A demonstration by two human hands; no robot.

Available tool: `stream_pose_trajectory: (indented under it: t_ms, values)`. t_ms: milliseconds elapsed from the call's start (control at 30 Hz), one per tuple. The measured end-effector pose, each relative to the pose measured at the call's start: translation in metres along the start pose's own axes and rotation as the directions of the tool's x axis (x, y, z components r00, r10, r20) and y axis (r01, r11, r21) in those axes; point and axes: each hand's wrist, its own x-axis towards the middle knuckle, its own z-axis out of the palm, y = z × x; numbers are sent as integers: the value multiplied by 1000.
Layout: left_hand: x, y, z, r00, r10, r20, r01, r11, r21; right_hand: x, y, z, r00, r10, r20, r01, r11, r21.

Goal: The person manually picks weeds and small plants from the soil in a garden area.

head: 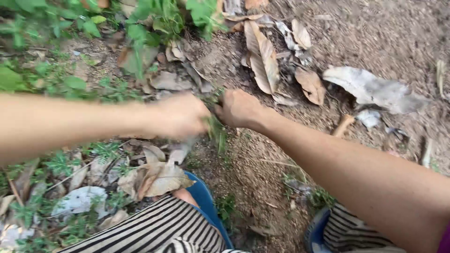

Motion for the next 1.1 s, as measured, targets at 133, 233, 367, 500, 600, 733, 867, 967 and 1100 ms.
stream_pose_trajectory:
  t_ms: [133,233,367,500,600,733,867,967,1100]
  values:
    - [-20,5,18,998,59,-7,-59,998,-15,3,-6,-5,999,-26,-24,26,1000,0]
    - [-28,-25,29,982,135,-132,-99,964,249,7,-18,0,1000,-20,-21,19,999,-26]
    - [-14,-73,26,978,49,-203,83,801,593,0,-40,-7,999,-31,-30,28,996,-87]
    - [-14,-118,27,978,-204,-31,182,780,599,-9,-63,-13,994,45,97,-36,995,-94]
    - [-21,-107,29,910,-392,136,306,856,417,-11,-61,-9,992,66,109,-58,996,-75]
    - [-60,-32,32,853,-398,337,394,915,83,-14,-60,-4,993,49,109,-38,993,-107]
    - [-83,-18,42,951,-182,251,216,969,-117,-12,-69,-1,999,29,45,-24,993,-117]
    - [-80,-49,36,969,-233,81,221,966,135,-12,-85,-5,1000,29,2,-28,989,-142]
    - [-74,-103,34,969,-244,-42,232,835,499,-14,-104,-3,998,59,15,-56,987,-151]
